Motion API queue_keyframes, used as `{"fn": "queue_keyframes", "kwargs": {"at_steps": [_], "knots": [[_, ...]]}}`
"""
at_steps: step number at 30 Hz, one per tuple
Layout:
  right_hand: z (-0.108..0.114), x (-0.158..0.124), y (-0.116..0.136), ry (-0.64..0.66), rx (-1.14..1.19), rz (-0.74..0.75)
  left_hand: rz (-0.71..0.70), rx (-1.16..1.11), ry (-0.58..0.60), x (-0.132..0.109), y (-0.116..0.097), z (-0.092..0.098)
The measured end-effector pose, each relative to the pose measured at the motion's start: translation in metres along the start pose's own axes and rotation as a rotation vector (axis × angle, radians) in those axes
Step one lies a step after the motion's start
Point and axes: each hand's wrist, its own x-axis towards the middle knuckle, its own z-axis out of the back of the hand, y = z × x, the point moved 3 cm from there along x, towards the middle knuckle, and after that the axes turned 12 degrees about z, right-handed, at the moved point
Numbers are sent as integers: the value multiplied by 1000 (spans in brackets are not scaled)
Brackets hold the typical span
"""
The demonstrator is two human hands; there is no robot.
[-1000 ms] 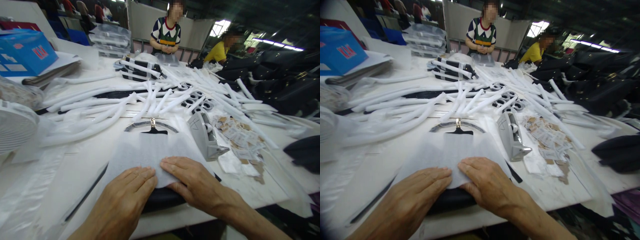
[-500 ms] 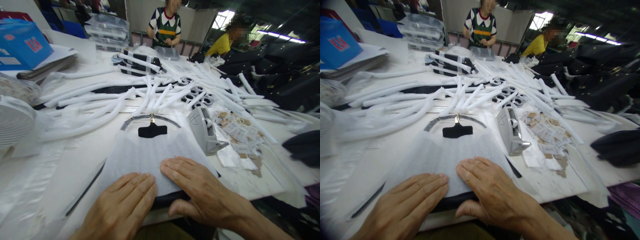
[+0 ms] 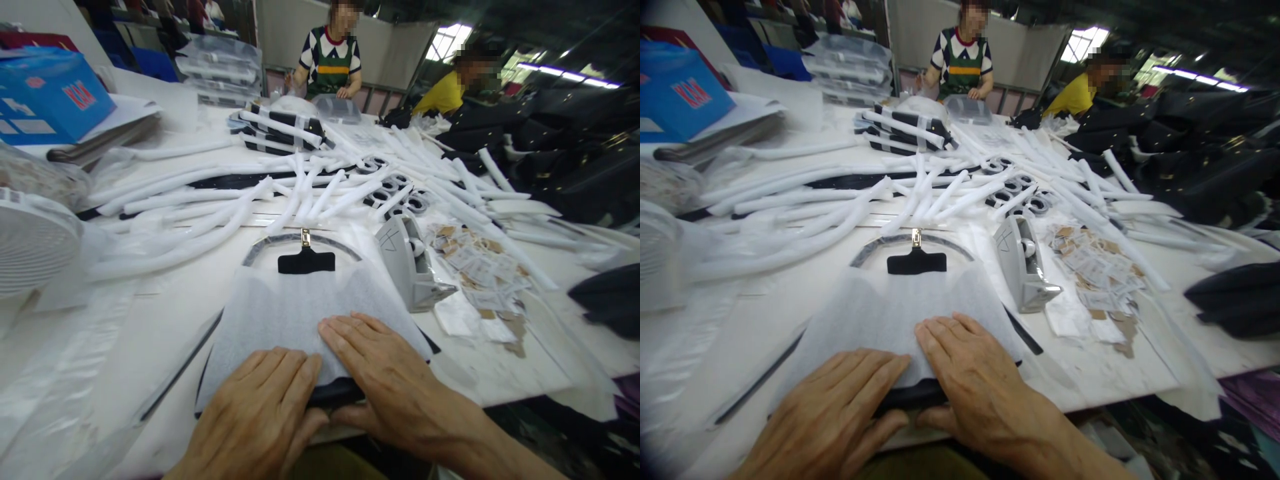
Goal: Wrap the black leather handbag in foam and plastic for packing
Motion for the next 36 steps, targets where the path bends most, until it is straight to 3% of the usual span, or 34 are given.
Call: {"fn": "queue_keyframes", "kwargs": {"at_steps": [4,15,23,32,36], "knots": [[-1,4,-2,5,-3,11,28,80,31,-4,2,-4],[-14,0,-4,-40,15,1,45,62,330,-2,3,-16],[-17,-1,-4,-45,13,-29,57,116,230,-8,2,-18],[-23,9,8,-39,-40,-136,-80,211,67,-23,16,-31],[-20,10,10,-12,-68,-102,-44,249,142,-26,19,-35]]}}
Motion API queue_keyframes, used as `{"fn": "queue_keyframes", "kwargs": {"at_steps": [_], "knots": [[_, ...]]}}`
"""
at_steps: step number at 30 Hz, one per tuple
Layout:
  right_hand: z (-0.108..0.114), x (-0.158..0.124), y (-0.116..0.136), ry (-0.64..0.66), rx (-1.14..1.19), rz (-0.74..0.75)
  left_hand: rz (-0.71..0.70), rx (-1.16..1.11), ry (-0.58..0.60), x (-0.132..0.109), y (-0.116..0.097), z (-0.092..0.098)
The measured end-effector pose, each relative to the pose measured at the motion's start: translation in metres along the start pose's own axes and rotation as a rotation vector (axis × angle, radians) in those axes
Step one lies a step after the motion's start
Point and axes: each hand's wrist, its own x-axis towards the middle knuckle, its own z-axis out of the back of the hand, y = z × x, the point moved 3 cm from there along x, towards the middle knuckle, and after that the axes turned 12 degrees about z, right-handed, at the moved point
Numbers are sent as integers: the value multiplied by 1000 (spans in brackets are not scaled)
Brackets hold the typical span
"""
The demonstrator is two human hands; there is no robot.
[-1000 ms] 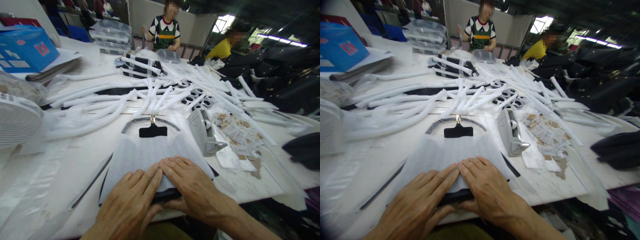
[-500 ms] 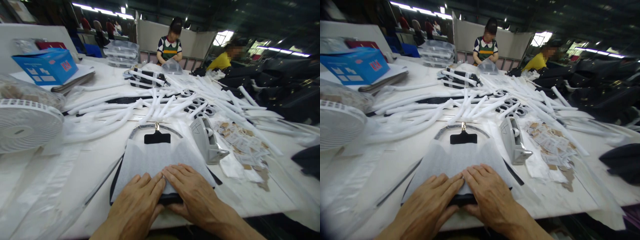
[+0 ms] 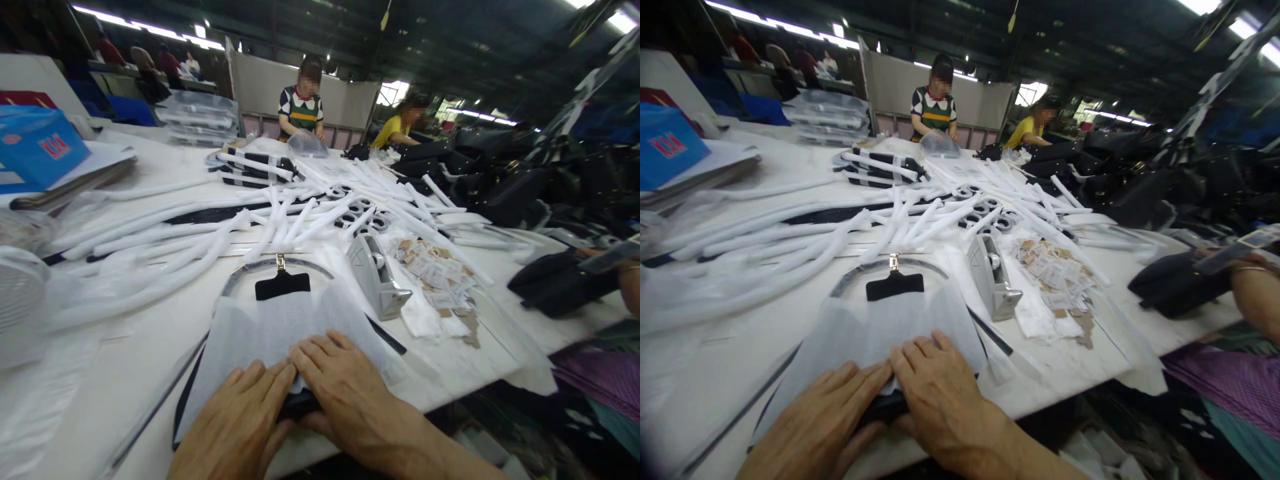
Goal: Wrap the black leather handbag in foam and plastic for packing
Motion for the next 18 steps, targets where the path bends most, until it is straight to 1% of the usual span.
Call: {"fn": "queue_keyframes", "kwargs": {"at_steps": [3,6,8,11,15,18], "knots": [[2,-1,1,9,-46,16,31,-24,91,1,-1,0],[0,-2,1,-8,-104,16,59,-74,181,5,-4,2],[-2,-3,1,-31,-139,22,67,-79,207,8,-7,4],[-5,-3,-1,-62,-140,40,55,-44,163,10,-11,5],[-8,-5,-7,-54,-29,33,-1,-56,81,8,-13,3],[-11,-7,-10,-64,-1,16,0,-96,120,6,-15,-2]]}}
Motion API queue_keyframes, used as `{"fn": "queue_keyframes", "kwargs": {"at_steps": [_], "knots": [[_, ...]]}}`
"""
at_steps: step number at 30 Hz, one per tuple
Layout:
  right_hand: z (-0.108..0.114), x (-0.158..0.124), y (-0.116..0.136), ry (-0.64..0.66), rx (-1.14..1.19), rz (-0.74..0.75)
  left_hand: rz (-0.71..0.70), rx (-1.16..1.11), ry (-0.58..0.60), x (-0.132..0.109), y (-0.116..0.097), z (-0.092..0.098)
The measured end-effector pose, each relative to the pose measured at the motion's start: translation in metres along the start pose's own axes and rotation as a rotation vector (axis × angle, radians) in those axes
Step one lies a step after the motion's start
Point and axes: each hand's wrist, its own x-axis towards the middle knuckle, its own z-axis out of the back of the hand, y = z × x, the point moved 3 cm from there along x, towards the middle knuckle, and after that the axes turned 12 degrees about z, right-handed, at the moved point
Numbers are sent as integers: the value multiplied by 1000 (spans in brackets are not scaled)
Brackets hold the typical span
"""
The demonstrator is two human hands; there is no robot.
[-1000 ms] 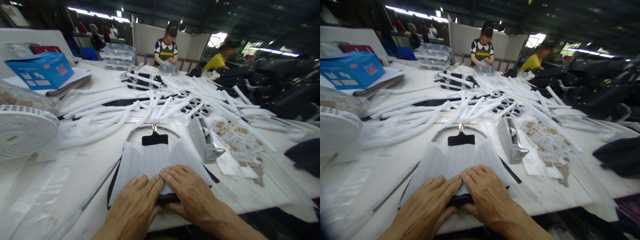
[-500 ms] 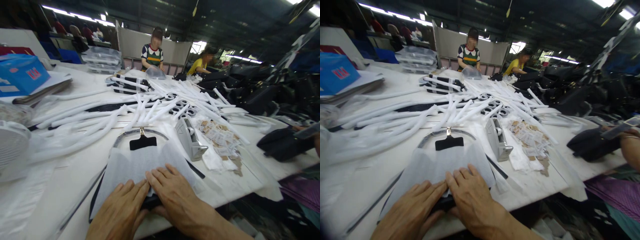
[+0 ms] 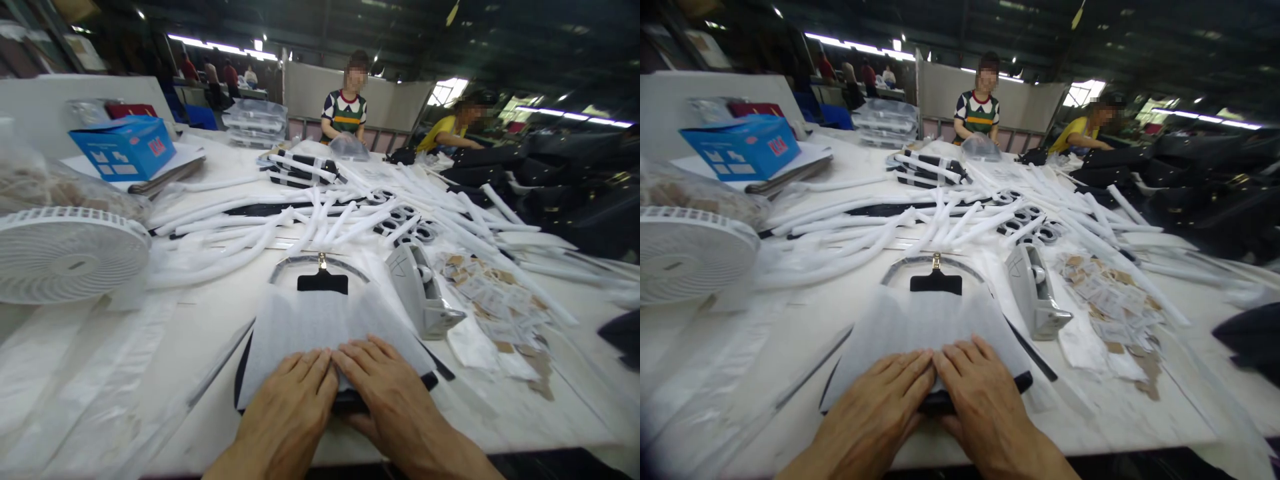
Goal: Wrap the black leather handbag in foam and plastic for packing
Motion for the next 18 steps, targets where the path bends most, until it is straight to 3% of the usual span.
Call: {"fn": "queue_keyframes", "kwargs": {"at_steps": [8,14,18], "knots": [[1,1,9,20,27,-57,77,-126,226,2,-3,-8],[3,5,14,132,45,-79,157,-218,293,-4,2,-17],[1,0,15,121,49,-63,162,-256,337,-3,1,-16]]}}
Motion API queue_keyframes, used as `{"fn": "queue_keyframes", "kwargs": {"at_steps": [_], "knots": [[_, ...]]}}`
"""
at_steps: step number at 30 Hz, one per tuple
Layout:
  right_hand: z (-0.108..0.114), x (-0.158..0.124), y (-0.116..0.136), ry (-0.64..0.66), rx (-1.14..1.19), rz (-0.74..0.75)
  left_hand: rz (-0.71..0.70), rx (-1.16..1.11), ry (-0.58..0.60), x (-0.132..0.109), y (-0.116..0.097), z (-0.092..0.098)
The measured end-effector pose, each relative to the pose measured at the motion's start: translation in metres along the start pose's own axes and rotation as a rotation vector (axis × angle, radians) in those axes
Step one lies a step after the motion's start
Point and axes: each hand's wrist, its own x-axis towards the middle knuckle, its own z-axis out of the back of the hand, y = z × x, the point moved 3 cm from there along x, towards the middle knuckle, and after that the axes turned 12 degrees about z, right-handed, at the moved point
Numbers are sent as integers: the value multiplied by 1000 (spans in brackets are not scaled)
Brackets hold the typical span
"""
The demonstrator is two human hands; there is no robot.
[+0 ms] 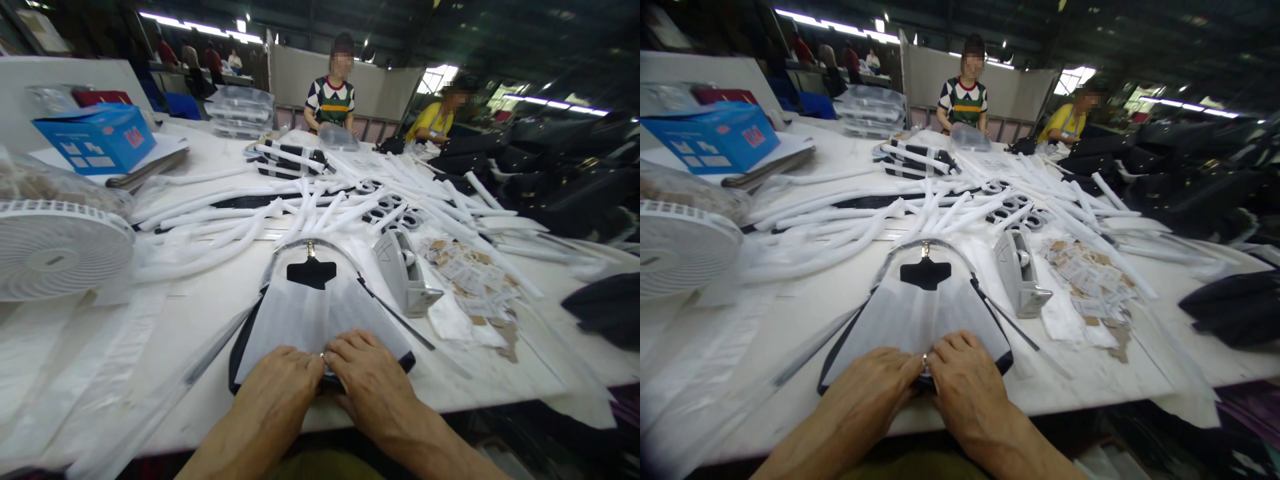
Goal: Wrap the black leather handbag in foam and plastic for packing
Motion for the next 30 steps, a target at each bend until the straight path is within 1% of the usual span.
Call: {"fn": "queue_keyframes", "kwargs": {"at_steps": [2,5,7,9,12,15,17,18,20,22,25,27,28,30], "knots": [[0,-2,-1,-32,1,-6,-8,-12,-58,-3,-1,5],[3,-3,-2,-63,-28,-13,-41,-32,-185,-9,2,15],[6,-2,-2,-72,-55,-9,-34,-57,-226,-13,6,22],[10,0,-2,-79,-73,-2,12,-75,-204,-13,9,30],[17,2,-2,-75,-74,-1,31,-61,-105,-7,5,50],[20,3,-1,-45,-47,10,-65,0,-28,5,-9,70],[19,3,1,-34,-43,14,-98,109,5,17,-17,76],[18,3,1,-32,-45,12,-85,169,14,23,-20,76],[16,1,0,-37,-41,2,-14,251,12,35,-21,71],[21,-2,-3,-45,0,-2,39,262,-10,44,-20,62],[44,-3,-9,15,201,40,57,243,-55,52,-14,48],[66,5,-14,49,353,64,46,231,-72,55,-10,41],[75,13,-17,33,385,56,38,225,-76,56,-8,39],[85,35,-27,-35,322,13,28,212,-78,58,-6,35]]}}
